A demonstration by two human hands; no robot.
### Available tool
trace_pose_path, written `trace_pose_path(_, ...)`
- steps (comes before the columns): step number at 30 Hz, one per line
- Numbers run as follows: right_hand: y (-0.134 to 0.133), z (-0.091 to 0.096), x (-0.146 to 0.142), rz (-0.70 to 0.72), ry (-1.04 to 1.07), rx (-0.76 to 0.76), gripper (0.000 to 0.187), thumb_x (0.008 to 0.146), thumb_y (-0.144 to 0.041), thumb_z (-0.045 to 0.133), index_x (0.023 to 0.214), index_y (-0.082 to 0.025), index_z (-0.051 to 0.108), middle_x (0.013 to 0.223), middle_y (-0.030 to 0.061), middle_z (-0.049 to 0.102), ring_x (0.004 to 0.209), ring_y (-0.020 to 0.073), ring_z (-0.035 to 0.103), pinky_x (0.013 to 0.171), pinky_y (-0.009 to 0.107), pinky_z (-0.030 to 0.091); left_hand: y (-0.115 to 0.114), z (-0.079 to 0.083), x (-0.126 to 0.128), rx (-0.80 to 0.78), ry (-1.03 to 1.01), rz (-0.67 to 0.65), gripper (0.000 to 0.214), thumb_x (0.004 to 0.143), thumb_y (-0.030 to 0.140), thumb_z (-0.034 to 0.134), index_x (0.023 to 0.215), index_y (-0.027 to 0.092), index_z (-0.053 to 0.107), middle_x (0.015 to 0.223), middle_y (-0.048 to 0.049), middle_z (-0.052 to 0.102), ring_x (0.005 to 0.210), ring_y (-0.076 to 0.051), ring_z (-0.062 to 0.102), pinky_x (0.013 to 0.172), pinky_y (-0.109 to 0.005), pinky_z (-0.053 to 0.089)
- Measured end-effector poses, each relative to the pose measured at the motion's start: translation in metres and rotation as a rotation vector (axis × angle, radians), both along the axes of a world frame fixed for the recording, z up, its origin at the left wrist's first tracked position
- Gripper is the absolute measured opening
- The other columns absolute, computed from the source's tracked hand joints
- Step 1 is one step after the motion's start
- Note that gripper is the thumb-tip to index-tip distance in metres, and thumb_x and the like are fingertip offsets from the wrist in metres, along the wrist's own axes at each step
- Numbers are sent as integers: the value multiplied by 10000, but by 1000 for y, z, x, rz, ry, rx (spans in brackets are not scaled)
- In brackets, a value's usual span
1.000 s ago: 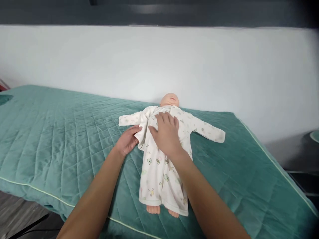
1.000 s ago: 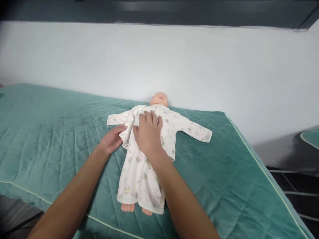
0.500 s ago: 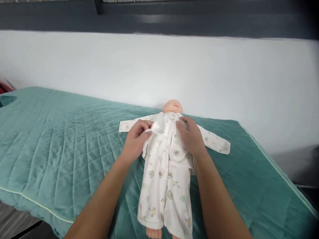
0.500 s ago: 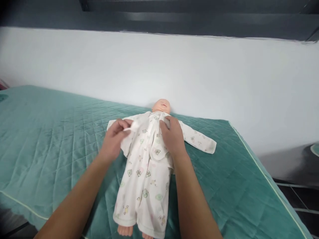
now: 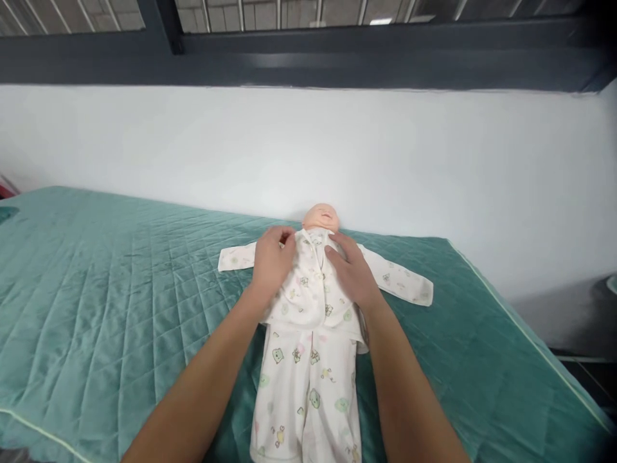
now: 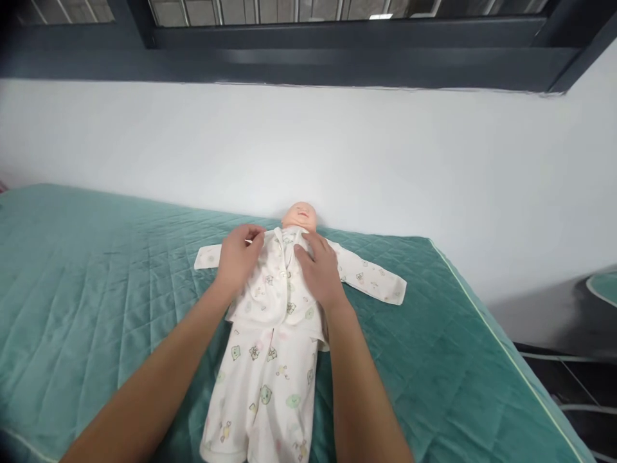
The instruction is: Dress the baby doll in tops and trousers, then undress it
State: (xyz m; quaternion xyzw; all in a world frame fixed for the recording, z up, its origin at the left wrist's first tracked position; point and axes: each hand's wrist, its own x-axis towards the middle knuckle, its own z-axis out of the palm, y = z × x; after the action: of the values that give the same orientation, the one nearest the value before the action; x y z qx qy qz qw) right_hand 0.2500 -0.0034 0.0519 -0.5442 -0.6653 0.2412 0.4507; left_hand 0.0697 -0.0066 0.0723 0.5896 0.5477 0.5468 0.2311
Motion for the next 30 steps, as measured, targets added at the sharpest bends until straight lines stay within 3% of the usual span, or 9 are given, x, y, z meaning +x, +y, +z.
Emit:
trace_pose_path(2, 2, -1, 0, -9, -14, -8, 419, 914, -451, 539, 1258, -233, 634, 1464, 98, 558, 1408, 269, 457, 1217, 505, 278, 27, 2, 8, -83, 77, 8, 93, 841, 215, 600, 837, 183, 687, 902, -81, 720, 876, -225, 627, 859, -333, 444)
trace_pose_path(4, 3, -2, -2, -17, -33, -4, 413, 920, -448, 529, 1264, -247, 637, 1474, 91, 551, 1414, 270, 449, 1224, 515, 265, 47, 8, 20, -167, 182, -65, 118, 840, 239, 601, 786, 181, 689, 830, -82, 717, 805, -225, 620, 824, -342, 441)
trace_pose_path(7, 3, -2, -3, -25, -42, -8, 422, 924, -465, 518, 1276, -262, 633, 1497, 86, 530, 1429, 274, 427, 1225, 530, 263, 58, 15, 34, -188, 300, -134, 206, 863, 224, 544, 709, 182, 674, 781, -85, 708, 753, -216, 599, 785, -338, 430)
trace_pose_path(10, 3, -2, -4, -31, -28, -38, 442, 918, -474, 523, 1295, -266, 627, 1505, 86, 520, 1437, 279, 414, 1222, 542, 267, 58, 13, 33, -173, 266, -163, 213, 869, 204, 524, 723, 186, 678, 818, -78, 719, 761, -205, 596, 779, -325, 430)
trace_pose_path(14, 6, -3, -5, -29, 0, -58, 432, 897, -480, 560, 1268, -276, 648, 1510, 78, 518, 1439, 281, 411, 1227, 545, 260, 55, 4, 21, -184, 166, -194, 147, 819, 211, 616, 674, 197, 639, 722, -39, 670, 706, -184, 556, 784, -315, 433)
trace_pose_path(21, 8, -9, -7, -4, 90, 56, 391, 892, -421, 586, 1251, -273, 635, 1416, 75, 559, 1365, 235, 480, 1208, 470, 326, 53, 8, 16, -254, 107, -239, 97, 808, 172, 662, 727, 189, 613, 729, -20, 643, 701, -166, 553, 797, -320, 432)
trace_pose_path(26, 8, -9, -9, -51, 66, 116, 353, 888, -364, 593, 1224, -280, 664, 1297, 87, 523, 1284, 223, 510, 1178, 445, 355, 55, 4, 26, -126, 7, -162, 62, 865, 183, 594, 809, 176, 618, 819, -31, 686, 749, -156, 588, 804, -304, 448)
trace_pose_path(30, 14, -6, -9, -53, 38, 105, 356, 882, -362, 602, 1220, -284, 680, 1190, 70, 558, 1228, 230, 526, 1155, 459, 362, 57, -2, 30, -89, -97, -201, 68, 867, 195, 583, 831, 171, 636, 855, -29, 700, 783, -148, 605, 819, -286, 459)
